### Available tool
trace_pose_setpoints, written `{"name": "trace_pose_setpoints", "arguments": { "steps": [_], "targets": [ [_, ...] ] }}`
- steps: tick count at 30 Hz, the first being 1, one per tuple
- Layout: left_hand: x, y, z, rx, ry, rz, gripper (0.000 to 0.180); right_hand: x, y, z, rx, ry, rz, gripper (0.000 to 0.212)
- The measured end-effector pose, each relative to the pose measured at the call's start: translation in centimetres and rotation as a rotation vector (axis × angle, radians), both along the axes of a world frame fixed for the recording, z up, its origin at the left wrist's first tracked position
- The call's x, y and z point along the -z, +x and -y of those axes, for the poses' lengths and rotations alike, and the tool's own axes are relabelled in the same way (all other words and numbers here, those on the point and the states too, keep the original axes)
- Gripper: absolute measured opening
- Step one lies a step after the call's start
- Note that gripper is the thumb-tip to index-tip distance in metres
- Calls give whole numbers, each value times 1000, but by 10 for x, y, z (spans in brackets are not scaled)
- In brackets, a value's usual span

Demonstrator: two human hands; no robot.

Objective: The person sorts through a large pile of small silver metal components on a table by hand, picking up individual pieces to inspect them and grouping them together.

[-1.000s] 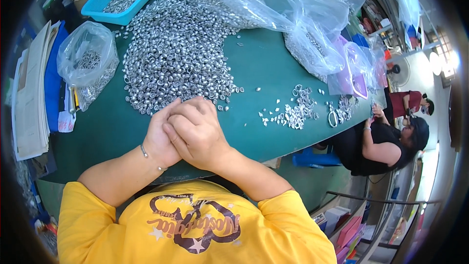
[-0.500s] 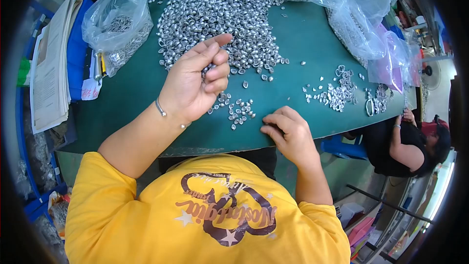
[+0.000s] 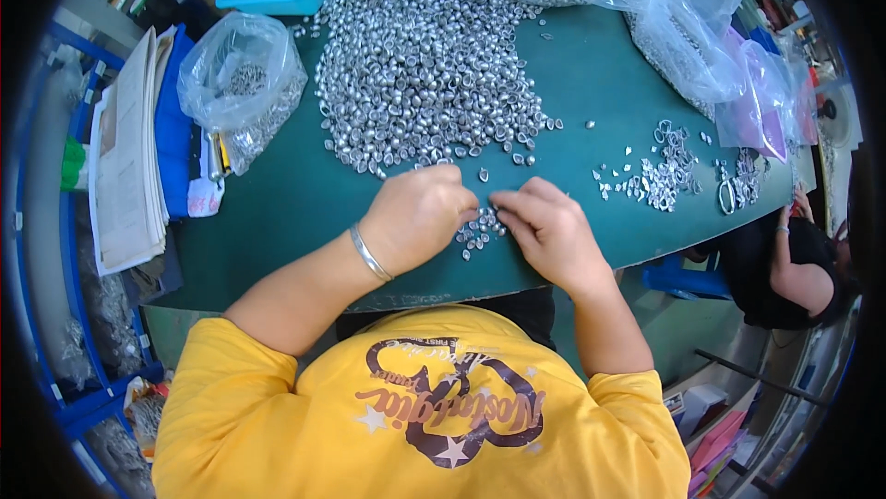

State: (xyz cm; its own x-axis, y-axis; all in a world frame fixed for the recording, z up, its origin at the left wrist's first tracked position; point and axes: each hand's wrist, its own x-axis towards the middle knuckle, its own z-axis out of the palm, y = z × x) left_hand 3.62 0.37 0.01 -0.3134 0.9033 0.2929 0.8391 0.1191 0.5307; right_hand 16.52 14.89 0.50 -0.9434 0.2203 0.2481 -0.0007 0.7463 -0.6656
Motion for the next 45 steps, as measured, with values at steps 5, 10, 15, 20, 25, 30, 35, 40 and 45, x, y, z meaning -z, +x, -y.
{"name": "trace_pose_setpoints", "arguments": {
  "steps": [5, 10, 15, 20, 25, 30, 35, 40, 45],
  "targets": [
    [-3, 0, -5, -10, 32, 108, 3, 4, -1, -9, 79, -417, -29, 3],
    [-22, -11, -6, -137, 34, 1571, 5, -3, 5, -17, 111, -806, 74, 8],
    [-17, -21, -6, -106, 124, 1877, 3, -2, 0, 0, -42, 52, 90, 15],
    [-10, -5, -7, -46, 22, 401, 7, 5, 0, -8, 46, -444, 111, 5],
    [-3, 4, -4, 23, -29, 79, 11, -6, 10, -21, 72, -898, 195, 6],
    [-1, 4, -6, 28, 10, 115, 8, -2, 5, 0, -49, -54, 129, 11],
    [-15, -1, -10, -111, 72, 1008, 8, -1, 7, -1, -14, -229, 141, 5],
    [-16, -18, -7, -30, 119, 1798, 9, -10, 12, -24, 77, -1215, 215, 6],
    [-7, -1, -8, 46, 44, 323, 10, -8, 14, -10, -69, -97, 82, 11]
  ]
}}
